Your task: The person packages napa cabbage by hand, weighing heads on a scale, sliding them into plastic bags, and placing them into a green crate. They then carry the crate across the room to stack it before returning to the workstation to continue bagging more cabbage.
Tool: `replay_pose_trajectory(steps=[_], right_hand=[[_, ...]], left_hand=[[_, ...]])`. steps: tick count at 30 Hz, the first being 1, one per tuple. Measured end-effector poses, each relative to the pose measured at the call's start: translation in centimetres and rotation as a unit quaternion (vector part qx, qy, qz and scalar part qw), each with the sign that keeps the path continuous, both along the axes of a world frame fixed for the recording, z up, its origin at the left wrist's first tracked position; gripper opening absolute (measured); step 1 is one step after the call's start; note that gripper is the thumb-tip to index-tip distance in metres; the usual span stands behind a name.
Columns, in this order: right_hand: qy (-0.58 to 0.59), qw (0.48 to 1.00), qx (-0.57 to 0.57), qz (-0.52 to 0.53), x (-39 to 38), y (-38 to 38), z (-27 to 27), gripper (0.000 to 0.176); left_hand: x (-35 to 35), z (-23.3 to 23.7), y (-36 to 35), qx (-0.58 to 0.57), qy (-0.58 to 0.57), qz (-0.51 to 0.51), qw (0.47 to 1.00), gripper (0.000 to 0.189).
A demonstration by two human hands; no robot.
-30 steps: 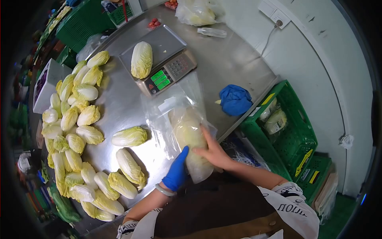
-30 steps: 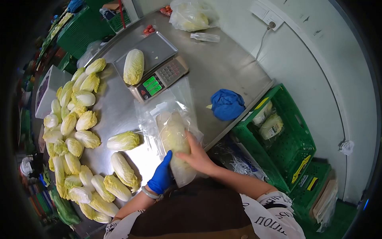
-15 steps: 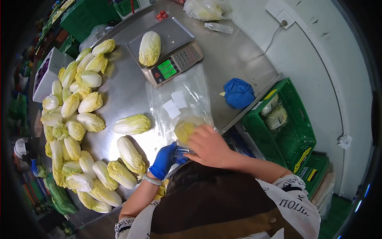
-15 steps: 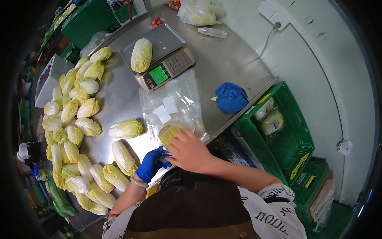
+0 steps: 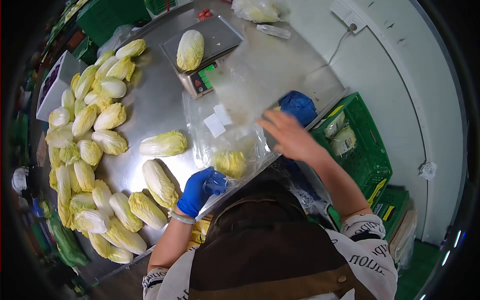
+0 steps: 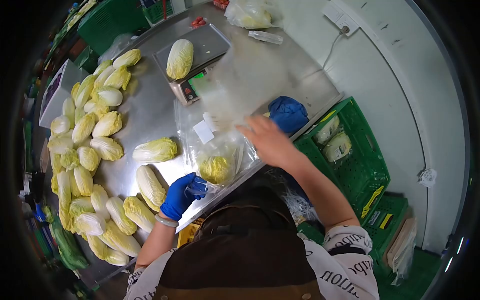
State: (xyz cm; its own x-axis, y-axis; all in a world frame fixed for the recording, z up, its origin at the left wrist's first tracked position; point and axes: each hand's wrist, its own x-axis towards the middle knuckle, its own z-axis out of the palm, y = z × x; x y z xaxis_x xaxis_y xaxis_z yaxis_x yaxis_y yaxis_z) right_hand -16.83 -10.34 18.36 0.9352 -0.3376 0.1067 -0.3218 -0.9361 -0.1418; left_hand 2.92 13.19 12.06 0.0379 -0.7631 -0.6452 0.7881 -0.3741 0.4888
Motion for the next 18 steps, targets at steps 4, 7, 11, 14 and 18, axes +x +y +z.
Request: replay_pose_trajectory(steps=[4, 7, 11, 14, 18], right_hand=[[-0.062, 0.879, 0.471, -0.031, 1.9, 2.1, -7.1, 0.031], [-0.101, 0.829, 0.540, -0.106, 1.8, 2.5, -6.4, 0.022], [-0.188, 0.811, 0.554, -0.018, -2.3, 1.2, -6.6, 0.015], [-0.120, 0.883, 0.452, 0.042, -6.7, 2.2, -10.3, 0.015], [-0.060, 0.953, 0.292, 0.060, -10.8, 4.1, -11.6, 0.028]], left_hand=[[0.3, -0.7, 0.1, -0.052, -0.027, -0.014, 0.998, 0.037], [-0.4, 0.6, 0.8, -0.028, -0.105, 0.062, 0.992, 0.043], [-3.9, 1.2, 4.3, -0.041, -0.127, 0.042, 0.990, 0.046], [-9.4, -6.0, 6.7, 0.036, -0.116, 0.029, 0.992, 0.040], [-15.1, -8.9, 7.8, 0.063, -0.016, 0.093, 0.994, 0.027]])
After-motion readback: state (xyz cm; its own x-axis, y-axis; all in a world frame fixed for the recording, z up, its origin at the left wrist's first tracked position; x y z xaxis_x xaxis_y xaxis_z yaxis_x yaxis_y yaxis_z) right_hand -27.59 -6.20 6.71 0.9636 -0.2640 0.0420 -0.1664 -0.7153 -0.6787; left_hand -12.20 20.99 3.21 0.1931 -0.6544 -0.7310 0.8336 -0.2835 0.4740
